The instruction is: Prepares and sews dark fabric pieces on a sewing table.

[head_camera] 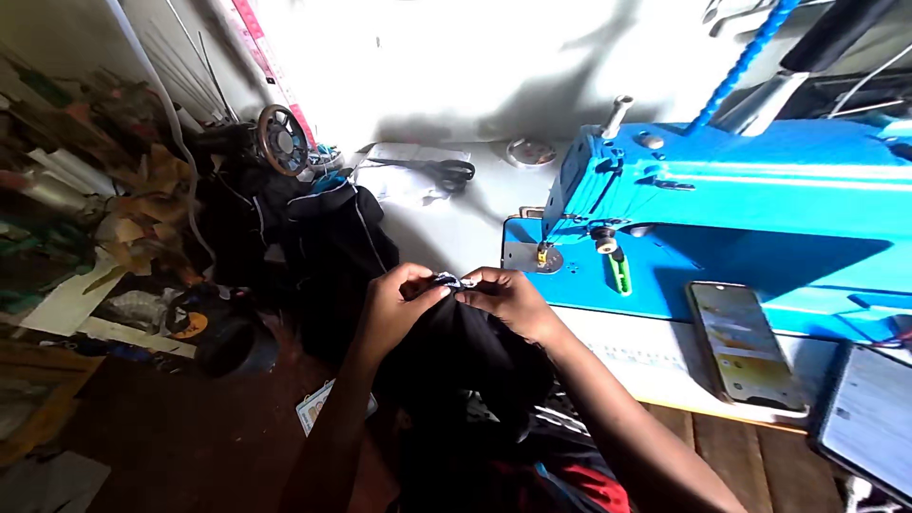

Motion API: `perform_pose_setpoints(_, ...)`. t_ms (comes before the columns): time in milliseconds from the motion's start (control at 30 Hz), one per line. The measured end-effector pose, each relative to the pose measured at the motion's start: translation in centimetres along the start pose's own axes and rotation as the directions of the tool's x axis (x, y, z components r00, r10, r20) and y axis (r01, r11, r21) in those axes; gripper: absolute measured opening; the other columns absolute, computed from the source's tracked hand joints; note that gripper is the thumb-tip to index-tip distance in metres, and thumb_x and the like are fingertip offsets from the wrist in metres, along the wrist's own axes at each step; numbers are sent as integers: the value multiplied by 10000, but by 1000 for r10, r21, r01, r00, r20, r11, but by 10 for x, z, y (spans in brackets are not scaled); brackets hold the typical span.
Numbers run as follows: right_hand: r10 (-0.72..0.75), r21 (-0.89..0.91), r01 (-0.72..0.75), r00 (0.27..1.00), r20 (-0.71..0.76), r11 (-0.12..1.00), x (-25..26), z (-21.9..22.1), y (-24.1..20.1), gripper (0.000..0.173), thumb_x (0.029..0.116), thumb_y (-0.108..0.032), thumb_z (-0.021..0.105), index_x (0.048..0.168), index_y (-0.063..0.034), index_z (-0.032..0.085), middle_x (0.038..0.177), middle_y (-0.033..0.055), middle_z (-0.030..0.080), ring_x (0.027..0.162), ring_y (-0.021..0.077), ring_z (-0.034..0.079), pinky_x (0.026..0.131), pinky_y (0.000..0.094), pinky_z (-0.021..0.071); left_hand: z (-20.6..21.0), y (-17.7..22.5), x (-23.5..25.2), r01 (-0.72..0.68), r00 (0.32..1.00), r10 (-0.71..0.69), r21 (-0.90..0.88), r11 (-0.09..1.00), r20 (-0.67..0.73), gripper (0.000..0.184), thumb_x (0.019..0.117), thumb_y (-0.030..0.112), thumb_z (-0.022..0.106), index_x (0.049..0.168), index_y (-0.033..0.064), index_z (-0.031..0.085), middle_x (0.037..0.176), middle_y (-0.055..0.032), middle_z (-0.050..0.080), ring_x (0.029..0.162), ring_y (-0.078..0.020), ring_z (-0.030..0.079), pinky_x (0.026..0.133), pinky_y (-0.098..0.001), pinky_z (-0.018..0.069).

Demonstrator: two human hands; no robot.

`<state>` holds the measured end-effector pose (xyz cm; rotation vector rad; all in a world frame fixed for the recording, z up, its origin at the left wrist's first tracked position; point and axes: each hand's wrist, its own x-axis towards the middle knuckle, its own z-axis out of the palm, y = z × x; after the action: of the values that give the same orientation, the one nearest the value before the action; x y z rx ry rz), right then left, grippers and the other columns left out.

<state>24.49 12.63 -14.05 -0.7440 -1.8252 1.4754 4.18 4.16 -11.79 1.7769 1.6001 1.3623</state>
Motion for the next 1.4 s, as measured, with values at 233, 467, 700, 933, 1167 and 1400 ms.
perform_pose_setpoints(233,44,42,-49,991,124,998,-2,-12,-5,76,967,-72,671,1003,-60,737,863,-86,713,797,-58,632,780,158,531,-2,4,4,97,990,-91,-57,994,108,78,905,91,747,871,22,745,799,8,706,722,5,634,699,-184,543)
perform_pose_setpoints(467,65,48,-68,996,63,997,3,-28,-10,95,957,-34,671,1030,-94,684,801,-65,682,683,-21,594,667,170,509,0,4,6,-5,990,22,-127,992,140,89,857,85,783,898,27,730,820,11,676,700,-5,601,644,-164,516)
perform_pose_setpoints(700,-88,-46,98,980,176,994,9,-30,-22,63,957,-24,670,1008,-39,705,787,-37,673,675,-23,588,645,149,506,5,10,16,-130,975,138,-57,990,175,129,830,99,810,839,12,716,1168,-98,706,829,-41,652,691,-187,545)
perform_pose_setpoints(933,-287,-205,317,944,162,926,-12,-38,-20,178,948,-20,646,1124,-37,664,947,10,698,806,26,653,766,213,570,-5,21,29,-66,985,67,-12,998,159,78,883,75,758,932,37,711,837,-9,713,710,-33,662,656,-210,572)
perform_pose_setpoints(1167,-294,-519,303,950,104,799,-59,-70,-19,197,925,-18,612,988,-99,781,1001,15,748,948,88,702,864,301,581,-29,40,59,-221,973,223,-31,975,56,118,879,55,736,980,2,705,946,5,735,834,4,685,775,-187,585)
perform_pose_setpoints(1400,-436,-778,200,894,-104,596,-103,-82,-7,205,958,-67,590,992,-66,792,1071,100,752,979,263,705,857,405,576,-38,44,71,-256,966,257,-31,966,29,132,881,44,733,1008,42,695,943,77,729,839,25,680,790,-181,579)
